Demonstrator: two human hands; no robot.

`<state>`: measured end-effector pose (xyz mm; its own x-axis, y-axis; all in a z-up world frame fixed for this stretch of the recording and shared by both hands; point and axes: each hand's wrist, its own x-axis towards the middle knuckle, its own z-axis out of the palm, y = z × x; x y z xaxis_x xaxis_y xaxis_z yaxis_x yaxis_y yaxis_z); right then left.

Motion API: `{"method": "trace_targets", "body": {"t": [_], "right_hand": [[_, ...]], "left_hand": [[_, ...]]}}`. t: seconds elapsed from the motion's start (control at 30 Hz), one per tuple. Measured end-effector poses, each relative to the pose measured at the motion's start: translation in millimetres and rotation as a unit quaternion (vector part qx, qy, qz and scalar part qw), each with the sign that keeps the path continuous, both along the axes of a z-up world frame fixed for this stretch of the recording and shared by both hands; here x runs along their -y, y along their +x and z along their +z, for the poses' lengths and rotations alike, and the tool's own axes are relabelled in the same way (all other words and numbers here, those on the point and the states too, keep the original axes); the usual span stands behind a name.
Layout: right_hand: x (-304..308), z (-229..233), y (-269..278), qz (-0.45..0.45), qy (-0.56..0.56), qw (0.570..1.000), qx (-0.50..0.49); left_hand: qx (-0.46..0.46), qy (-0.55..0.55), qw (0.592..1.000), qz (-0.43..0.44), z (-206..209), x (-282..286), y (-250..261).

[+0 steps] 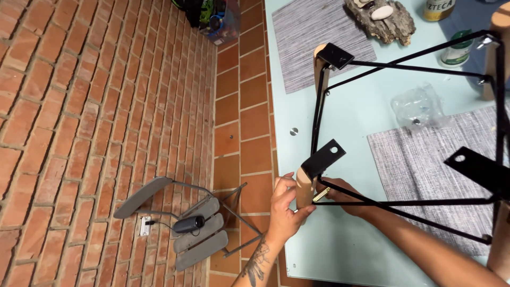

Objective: The person assembles a small table by attaching wooden legs to a metal frame using an Allen key. They insert and tighten screws at each leg joint while the table is inverted on a glass surface.

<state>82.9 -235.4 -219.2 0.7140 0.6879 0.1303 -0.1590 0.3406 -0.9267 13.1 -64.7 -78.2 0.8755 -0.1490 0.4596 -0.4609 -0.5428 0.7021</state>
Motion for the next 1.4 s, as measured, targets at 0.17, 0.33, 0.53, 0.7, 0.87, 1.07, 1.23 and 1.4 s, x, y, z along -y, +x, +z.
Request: {"method": "trace_targets", "body": {"t": [0.17,0.33,0.53,0.7,0.87,1.07,1.23,1.4], "right_hand": [[-4,11,-6,-0.011,-0.025,0.999,0.021],[0,16,0,-0.016,0.037,0.996,0.075],[-3,13,-1,-0.035,-0.011,0.994,0.103],[-9,-2,-14,-0.079,0.026,0.996,0.044],[-14,-20,-15,-0.068,0.06,0.995,0.049],[-16,1,-14,-0.049,0.019,0.993,-0.104],[10,79,-15,0.006,0.003,0.997,-0.082],[-5,35,-19,-0.011,0.004,0.992,-0.123]], "left_hand": [[0.001,-0.006,1.0,0.004,-7,-4,-2],[0.007,-0.021,1.0,-0.001,-2,1,0],[0.005,-0.022,1.0,-0.003,0,1,-1],[0.003,-0.034,0.999,-0.007,1,2,0],[-0.004,-0.032,0.999,-0.002,-1,1,-1],[-0.006,-0.03,1.0,0.003,1,2,-2],[-0.004,-0.028,1.0,0.004,-1,2,-2],[-0.008,-0.022,1.0,0.011,-2,0,-3]]}}
